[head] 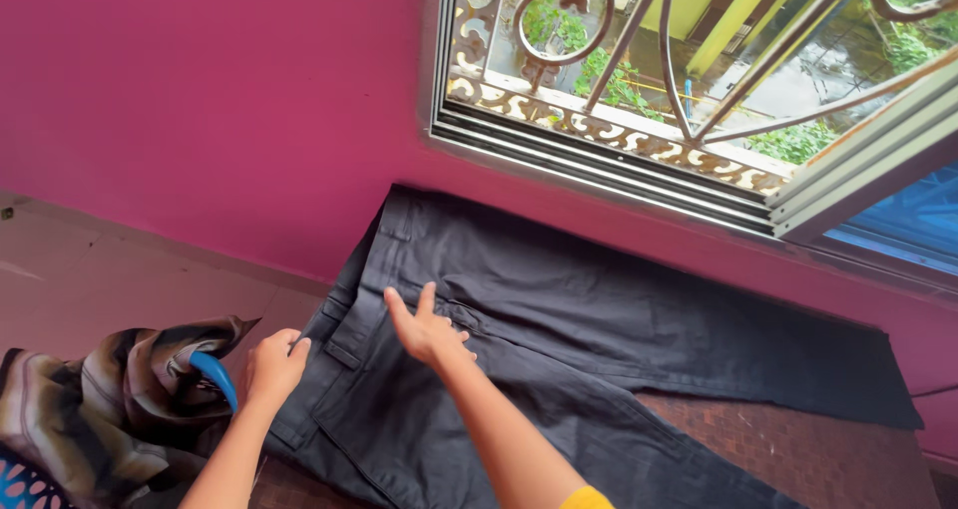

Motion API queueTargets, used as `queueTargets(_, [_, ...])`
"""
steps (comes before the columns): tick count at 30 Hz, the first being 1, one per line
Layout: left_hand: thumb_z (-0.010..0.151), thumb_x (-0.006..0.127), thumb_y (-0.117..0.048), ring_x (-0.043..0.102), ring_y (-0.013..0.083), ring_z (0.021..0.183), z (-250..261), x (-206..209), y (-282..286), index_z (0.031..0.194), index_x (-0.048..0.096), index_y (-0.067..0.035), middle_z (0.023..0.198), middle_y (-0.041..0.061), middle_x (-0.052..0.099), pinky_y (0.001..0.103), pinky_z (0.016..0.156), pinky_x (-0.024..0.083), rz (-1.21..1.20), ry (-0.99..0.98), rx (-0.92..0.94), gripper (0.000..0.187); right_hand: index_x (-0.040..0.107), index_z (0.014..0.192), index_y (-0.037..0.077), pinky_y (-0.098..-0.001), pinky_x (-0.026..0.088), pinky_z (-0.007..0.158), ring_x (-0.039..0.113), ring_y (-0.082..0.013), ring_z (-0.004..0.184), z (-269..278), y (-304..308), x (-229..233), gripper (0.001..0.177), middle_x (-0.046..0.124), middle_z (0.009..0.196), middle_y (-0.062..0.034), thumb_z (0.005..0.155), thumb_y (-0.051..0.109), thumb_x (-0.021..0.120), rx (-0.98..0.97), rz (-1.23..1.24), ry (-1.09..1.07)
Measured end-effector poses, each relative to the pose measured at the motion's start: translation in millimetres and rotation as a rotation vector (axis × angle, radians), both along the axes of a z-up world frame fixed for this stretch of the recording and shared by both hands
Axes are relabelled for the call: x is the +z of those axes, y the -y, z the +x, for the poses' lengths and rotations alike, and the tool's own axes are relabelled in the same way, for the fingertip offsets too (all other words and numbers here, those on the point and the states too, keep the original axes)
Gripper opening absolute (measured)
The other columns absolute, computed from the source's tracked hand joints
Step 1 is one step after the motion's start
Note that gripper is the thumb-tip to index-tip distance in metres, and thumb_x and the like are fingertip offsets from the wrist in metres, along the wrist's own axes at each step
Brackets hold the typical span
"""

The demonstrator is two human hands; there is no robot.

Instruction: The person picks up a pair of black trousers from a laundry basket, lays them flat on a table, aligns the legs, and folds them into a compact rectangle before placing them inside a suitcase.

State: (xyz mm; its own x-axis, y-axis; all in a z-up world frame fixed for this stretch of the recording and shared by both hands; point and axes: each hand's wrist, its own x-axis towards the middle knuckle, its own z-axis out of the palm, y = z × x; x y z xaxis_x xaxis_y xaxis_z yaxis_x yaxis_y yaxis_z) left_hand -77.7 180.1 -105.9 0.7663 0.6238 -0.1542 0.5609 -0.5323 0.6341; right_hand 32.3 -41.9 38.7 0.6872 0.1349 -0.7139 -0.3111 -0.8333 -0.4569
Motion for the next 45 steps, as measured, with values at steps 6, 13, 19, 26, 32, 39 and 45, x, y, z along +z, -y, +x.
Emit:
queueTargets(6, [0.079,0.077,-0.038,0.072,0.0319,0.091,-39,8,3,0.125,0.057,-0.015,0.095,0.015,0.072,0.045,0.082,0.055,-0.278,0.142,-0.04,0.055,0.003,0.162,0.053,-0.0819,0.017,0.112,-0.023,-0.0588,0.152,-41,-16,-24,0.088,-0.027,0.168,-0.0256,0.093,0.068,0.054,0.377,-0.323,0.05])
queueTargets(13, [0.07,0.088,-0.047,0.065,0.0325,0.108,-76,16,11,0.106,0.066,-0.012,0.107,0.011,0.069,0.043,0.085,0.052,0.042,-0.087,-0.244,0.055,0.005,0.162,0.054,-0.0799,0.021,0.112,-0.021,-0.0567,0.153,-53,-8,-23,0.095,-0.028,0.168,-0.0237,0.09,0.062,0.066,0.385,-0.328,0.151])
queueTargets(19, [0.09,0.07,-0.037,0.068,0.0359,0.102,-89,13,15,0.097,0.069,-0.004,0.101,0.013,0.071,0.043,0.084,0.053,0.076,0.05,-0.22,0.034,0.002,0.165,0.043,-0.0743,0.026,0.114,-0.017,-0.0504,0.155,-49,21,-39,0.1,-0.021,0.171,-0.0184,0.09,0.06,0.065,0.444,-0.248,0.199])
queueTargets(26, [0.084,0.063,-0.016,0.053,0.036,0.13,-65,63,90,0.137,0.055,-0.015,0.152,0.01,0.048,0.057,0.102,0.045,0.602,-0.059,-0.125,0.053,0.062,0.126,-0.001,-0.045,0.047,0.102,0.063,-0.0412,0.122,-57,139,-93,0.035,0.065,0.131,-0.0256,0.092,0.01,0.063,0.137,0.206,1.175])
queueTargets(32, [0.086,0.064,-0.041,0.015,0.0379,0.155,-33,60,199,0.151,0.044,-0.033,0.168,0.001,0.021,0.078,0.113,0.014,0.49,-0.127,-0.435,0.068,0.052,0.14,0.003,-0.0513,0.034,0.114,0.043,-0.0321,0.144,-77,282,-117,0.048,0.05,0.151,-0.0132,0.096,0.022,0.055,0.033,-0.191,1.201])
queueTargets(39, [0.082,0.052,-0.064,0.008,0.0478,0.153,-38,33,231,0.147,0.041,-0.044,0.168,0.003,0.021,0.089,0.101,0.006,0.578,0.015,-0.383,0.069,0.031,0.161,0.023,-0.0553,0.014,0.119,0.015,-0.0244,0.154,-122,420,-109,0.07,0.02,0.168,-0.0027,0.097,0.045,0.05,0.094,-0.534,0.792])
queueTargets(45, [0.083,0.05,-0.061,0.014,0.0481,0.155,-45,22,227,0.148,0.042,-0.042,0.169,0.003,0.027,0.091,0.104,0.006,0.589,0.17,-0.369,0.068,0.03,0.157,0.011,-0.0459,0.02,0.121,0.022,-0.0237,0.153,-134,460,-107,0.074,0.027,0.166,-0.0053,0.095,0.045,0.053,0.053,-0.399,0.972])
